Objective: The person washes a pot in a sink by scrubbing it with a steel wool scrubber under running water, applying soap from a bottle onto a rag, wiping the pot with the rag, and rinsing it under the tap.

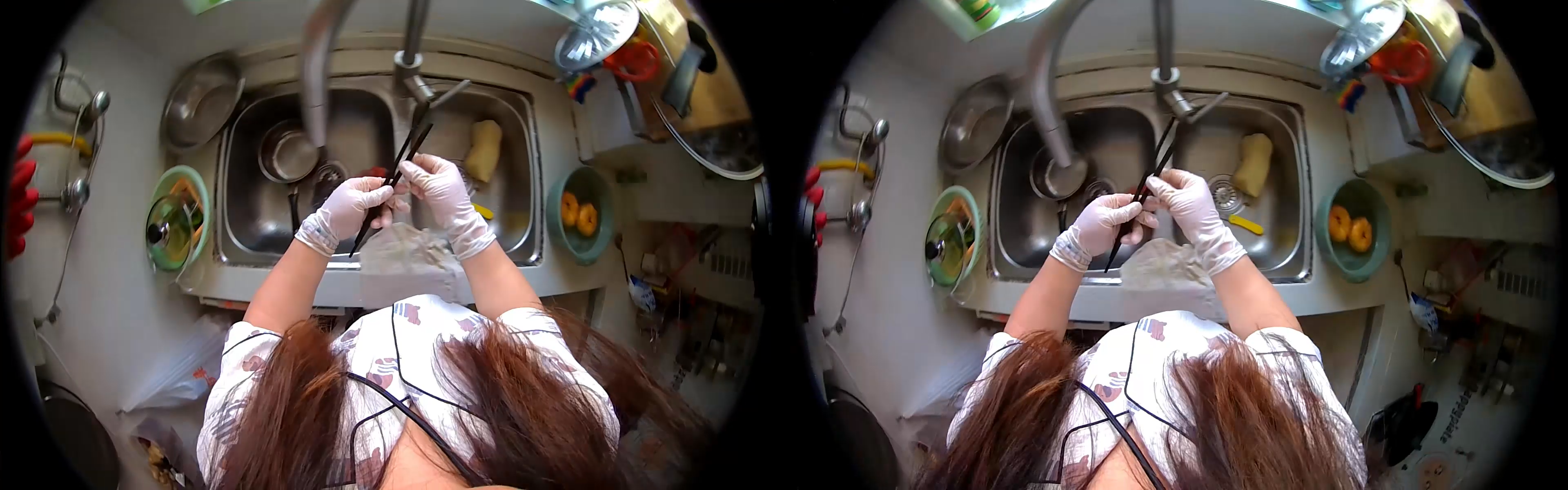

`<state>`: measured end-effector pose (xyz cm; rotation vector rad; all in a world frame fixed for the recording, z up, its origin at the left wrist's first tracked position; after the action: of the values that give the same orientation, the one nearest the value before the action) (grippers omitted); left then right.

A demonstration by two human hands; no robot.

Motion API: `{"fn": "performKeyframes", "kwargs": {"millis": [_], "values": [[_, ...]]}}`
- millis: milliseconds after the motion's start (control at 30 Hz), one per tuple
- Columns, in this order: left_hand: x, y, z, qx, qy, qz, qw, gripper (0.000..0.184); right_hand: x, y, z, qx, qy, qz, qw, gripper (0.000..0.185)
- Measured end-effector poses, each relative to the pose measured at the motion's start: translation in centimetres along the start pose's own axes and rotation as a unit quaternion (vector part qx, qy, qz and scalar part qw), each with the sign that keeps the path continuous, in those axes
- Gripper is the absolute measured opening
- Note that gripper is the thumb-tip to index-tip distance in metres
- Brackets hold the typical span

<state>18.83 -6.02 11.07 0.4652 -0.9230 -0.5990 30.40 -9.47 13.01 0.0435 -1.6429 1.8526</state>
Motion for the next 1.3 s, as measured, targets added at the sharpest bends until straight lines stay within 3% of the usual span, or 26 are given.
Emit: {"fn": "performKeyframes", "kwargs": {"millis": [67,133,200,233,267,300,333,433,467,533,633,667,733,800,833,900,933,1000,1067,1133,1200,1233,1300], "values": [[-2.9,-0.6,2.7,0.004,0.084,0.047,0.995,0.033,0.8,-0.2,-1.2,-0.048,0.005,0.154,0.987,0.015],[-6.1,-1.8,5.0,0.016,0.111,0.075,0.991,0.035,2.2,-1.1,-1.3,-0.095,0.050,0.129,0.986,0.011],[-8.9,-3.0,7.0,0.002,0.171,0.104,0.980,0.034,4.9,-0.6,-0.8,-0.168,0.043,0.150,0.973,0.010],[-10.1,-3.7,7.6,-0.007,0.192,0.138,0.972,0.034,7.2,-0.7,0.1,-0.179,-0.006,0.179,0.967,0.011],[-11.4,-4.4,8.0,-0.015,0.211,0.173,0.962,0.033,10.4,-2.5,1.7,-0.268,-0.055,0.285,0.919,0.015],[-12.6,-5.4,8.4,-0.025,0.230,0.207,0.951,0.033,12.5,-2.6,2.2,-0.375,-0.125,0.388,0.833,0.020],[-13.1,-6.1,8.0,-0.016,0.176,0.248,0.952,0.033,14.4,-1.6,3.2,-0.472,-0.190,0.475,0.718,0.026],[-13.0,-7.0,7.5,-0.001,0.016,0.387,0.922,0.034,17.9,3.9,5.1,-0.495,-0.312,0.550,0.596,0.026],[-12.4,-6.5,7.5,0.023,-0.025,0.406,0.913,0.036,17.5,7.5,4.9,-0.454,-0.335,0.604,0.562,0.027],[-13.4,-7.1,7.2,0.040,-0.006,0.399,0.916,0.037,17.7,9.9,4.8,-0.429,-0.365,0.615,0.552,0.030],[-14.4,-8.2,7.7,-0.010,0.097,0.372,0.923,0.034,16.9,10.3,4.2,-0.409,-0.378,0.549,0.624,0.034],[-14.5,-8.7,7.5,-0.019,0.120,0.354,0.928,0.032,16.4,11.3,3.7,-0.364,-0.378,0.605,0.599,0.035],[-14.7,-9.1,6.5,-0.033,0.165,0.311,0.935,0.030,16.0,11.4,2.6,-0.326,-0.359,0.608,0.629,0.032],[-15.9,-9.8,5.9,-0.066,0.215,0.261,0.939,0.029,12.1,14.8,-0.2,-0.144,-0.336,0.411,0.835,0.026],[-17.0,-10.3,5.7,-0.087,0.215,0.235,0.944,0.028,9.6,15.7,-1.9,-0.076,-0.247,0.359,0.897,0.021],[-17.2,-10.3,5.8,-0.112,0.204,0.233,0.944,0.029,5.1,17.0,-4.8,0.032,-0.181,0.645,0.742,0.041],[-16.8,-10.4,5.5,-0.113,0.180,0.250,0.944,0.029,3.5,17.3,-5.6,0.088,-0.149,0.752,0.636,0.049],[-15.9,-10.5,4.8,-0.117,0.135,0.282,0.943,0.029,0.0,25.2,-7.2,0.080,-0.220,0.808,0.541,0.056],[-15.7,-9.9,5.1,-0.098,0.160,0.275,0.943,0.029,0.3,26.2,-7.5,0.044,-0.182,0.804,0.564,0.053],[-14.4,-8.9,6.8,-0.096,0.185,0.276,0.938,0.029,-0.7,28.9,-8.5,0.172,-0.298,0.711,0.613,0.055],[-14.3,-8.6,7.6,-0.107,0.200,0.265,0.937,0.031,-1.4,26.9,-8.1,0.291,-0.174,0.495,0.800,0.056],[-15.4,-9.4,7.1,-0.112,0.187,0.258,0.941,0.032,0.6,22.4,-6.3,0.288,-0.060,0.339,0.894,0.045],[-14.8,-9.5,6.3,-0.134,0.202,0.259,0.935,0.029,4.4,16.9,-4.4,0.236,-0.074,0.168,0.954,0.037]]}}
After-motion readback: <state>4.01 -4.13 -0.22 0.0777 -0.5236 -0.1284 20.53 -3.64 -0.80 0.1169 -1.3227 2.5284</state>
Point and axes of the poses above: each hand's wrist, its own z-axis away from the middle knuckle, its own x-axis out of the palm, y = z × x, the point moved 8 cm from there along -z, towards the middle knuckle, and after that the axes turned 11 degrees about -x, right-handed, at the moved point
